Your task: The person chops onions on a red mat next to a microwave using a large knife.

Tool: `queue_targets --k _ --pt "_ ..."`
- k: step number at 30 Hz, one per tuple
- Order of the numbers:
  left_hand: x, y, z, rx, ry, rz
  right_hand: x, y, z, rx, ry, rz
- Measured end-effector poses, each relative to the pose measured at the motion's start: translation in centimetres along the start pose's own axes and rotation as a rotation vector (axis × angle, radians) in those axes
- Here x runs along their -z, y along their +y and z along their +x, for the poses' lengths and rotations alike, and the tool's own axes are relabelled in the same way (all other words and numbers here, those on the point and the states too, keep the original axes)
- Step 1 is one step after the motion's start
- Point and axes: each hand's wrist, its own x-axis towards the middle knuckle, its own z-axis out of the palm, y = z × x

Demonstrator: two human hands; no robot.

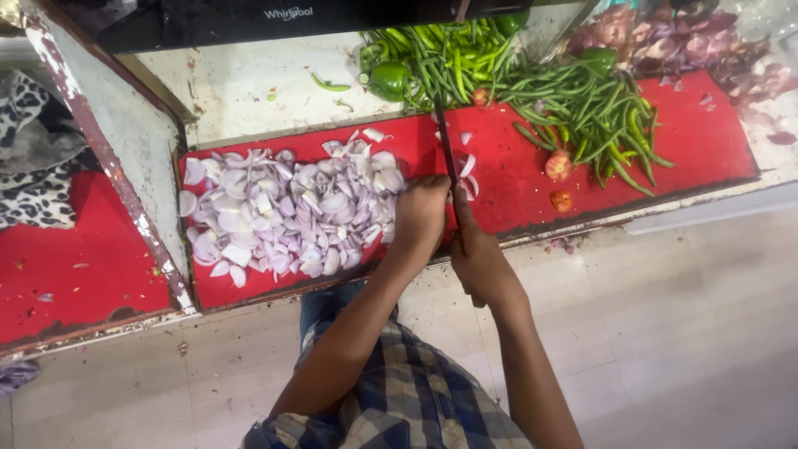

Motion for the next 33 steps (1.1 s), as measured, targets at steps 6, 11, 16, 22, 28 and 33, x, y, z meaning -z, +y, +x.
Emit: queue_targets --k 6,11,16,22,28,33 --pt "-0.2 0.0 -0.1 0.014 -0.019 0.001 -3.2 6.3 2.6 0.503 0.288 -0.233" --pt "0.4 0.0 -0.3 -0.007 0.001 0.005 -5.8 8.7 -1.4 0.200 0.171 -0.207" --pt "0.8 0.3 -0.1 -0.024 -0.002 0.009 -5.3 9.0 -1.4 0.165 0.151 -0.146" --pt "1.3 0.5 0.0 -0.003 -0.012 -0.078 -1.4 3.7 0.9 0.011 0.056 0.018" --pt "0.1 -0.4 -0.3 0.089 -0.074 0.022 0.3 0.9 -0.7 0.107 0.031 -0.023" --pt "-0.4 -0.7 -0.3 0.056 -0.028 0.035 -1.1 4.0 1.4 0.305 0.143 -0.218"
